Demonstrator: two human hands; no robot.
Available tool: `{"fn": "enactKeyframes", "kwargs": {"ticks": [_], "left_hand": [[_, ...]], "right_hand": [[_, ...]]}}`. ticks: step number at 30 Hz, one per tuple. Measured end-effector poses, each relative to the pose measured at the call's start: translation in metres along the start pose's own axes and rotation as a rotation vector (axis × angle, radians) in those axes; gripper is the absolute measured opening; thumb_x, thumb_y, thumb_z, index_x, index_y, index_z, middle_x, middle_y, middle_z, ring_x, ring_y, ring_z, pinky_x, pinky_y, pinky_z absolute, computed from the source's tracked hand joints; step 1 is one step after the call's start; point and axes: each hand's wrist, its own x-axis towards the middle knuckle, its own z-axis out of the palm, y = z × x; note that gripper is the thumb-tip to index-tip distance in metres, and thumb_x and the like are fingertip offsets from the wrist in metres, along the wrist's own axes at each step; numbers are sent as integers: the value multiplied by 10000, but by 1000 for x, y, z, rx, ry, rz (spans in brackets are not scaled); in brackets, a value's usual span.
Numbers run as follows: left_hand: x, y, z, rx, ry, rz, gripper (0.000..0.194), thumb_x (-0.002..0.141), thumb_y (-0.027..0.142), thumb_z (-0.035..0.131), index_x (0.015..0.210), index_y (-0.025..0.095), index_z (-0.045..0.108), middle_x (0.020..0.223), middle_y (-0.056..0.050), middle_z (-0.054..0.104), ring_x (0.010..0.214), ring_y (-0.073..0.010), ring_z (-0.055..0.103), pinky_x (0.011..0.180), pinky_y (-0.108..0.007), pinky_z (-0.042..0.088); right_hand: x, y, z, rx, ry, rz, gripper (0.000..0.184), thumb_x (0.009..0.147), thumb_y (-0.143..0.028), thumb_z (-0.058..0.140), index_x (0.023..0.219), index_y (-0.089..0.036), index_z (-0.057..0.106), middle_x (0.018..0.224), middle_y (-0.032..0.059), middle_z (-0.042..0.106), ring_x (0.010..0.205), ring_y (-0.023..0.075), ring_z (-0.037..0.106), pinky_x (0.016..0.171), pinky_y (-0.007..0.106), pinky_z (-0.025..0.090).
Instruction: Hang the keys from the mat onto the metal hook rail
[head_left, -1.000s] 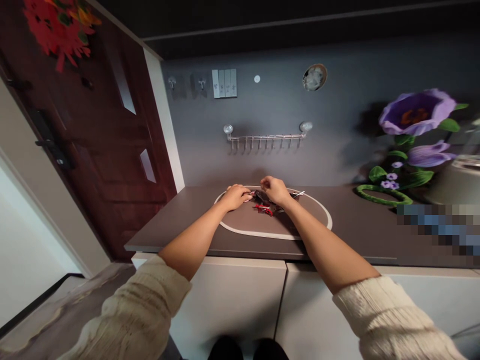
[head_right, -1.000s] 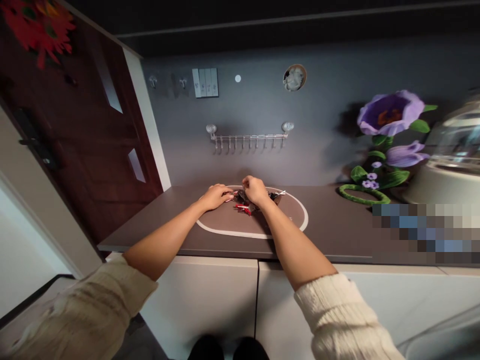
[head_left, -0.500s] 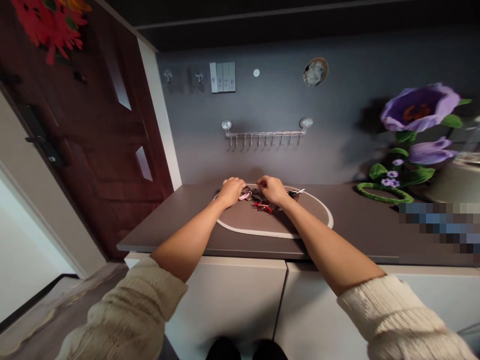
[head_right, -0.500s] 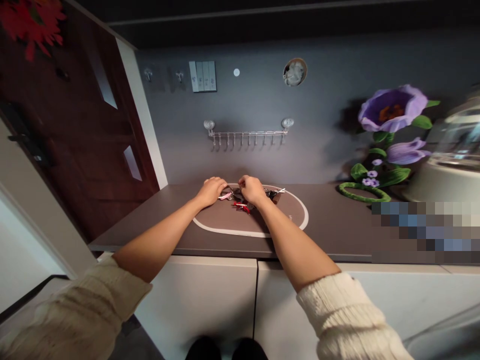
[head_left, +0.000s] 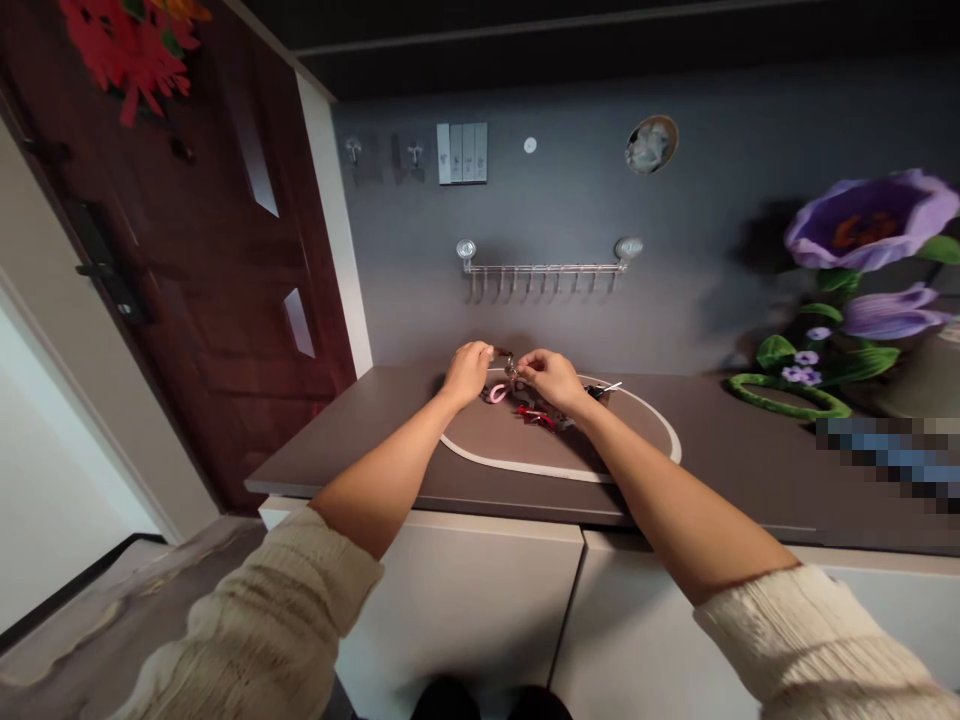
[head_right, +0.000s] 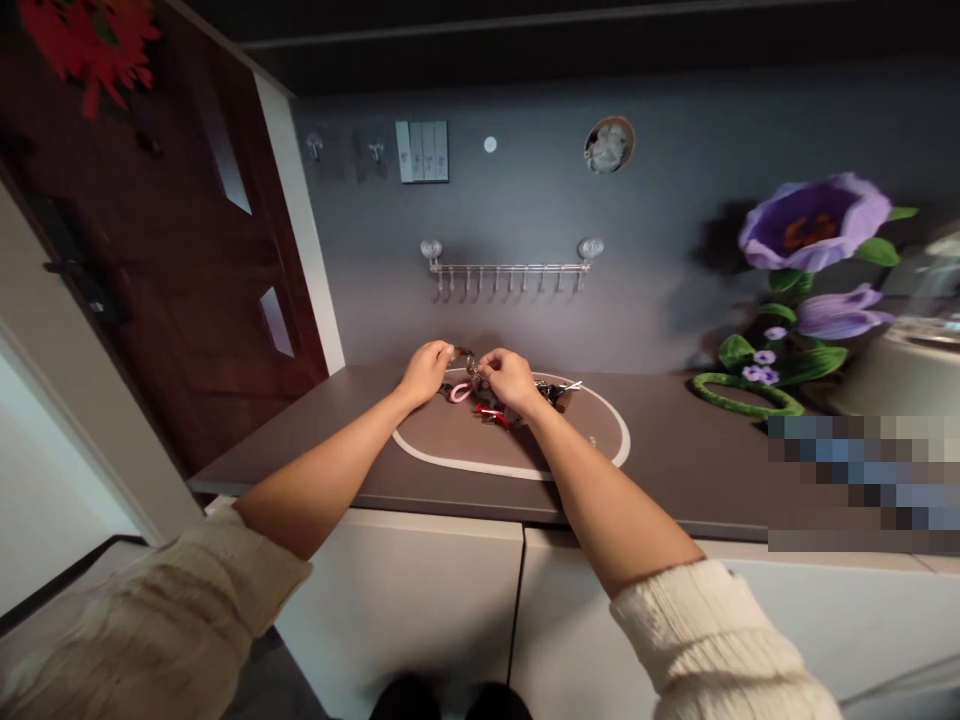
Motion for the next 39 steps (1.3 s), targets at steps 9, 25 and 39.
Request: {"fn": "enactKeyframes", "kwargs": {"ticks": [9,25,39], "left_hand": [[1,5,-5,-174,76,-83,286,862,228,346,667,145,538,713,-41,601,716,-129,527,687,-243,373],[-1,12,-5,-175,41,-11,281,858,219,354,640,150,518,680,-26,579,687,-121,507,666,-238,371],[-3,3,-3,194,80,57,301,885,256,309,835,174,594,855,-70,609,848,-182,516,776,-295,374]], "right_hand": [[1,0,6,311,72,-61,194,682,-310,557,806,-162,570,741,11,602,659,112,522,659,250,405],[-3,-2,9,73,182,-229,166,686,-334,578,740,-179,547,754,23,569,684,137,507,677,281,405],[5,4,5,261,241,-149,159,703,-324,547,720,-169,578,733,24,595,678,136,514,697,292,405]]}}
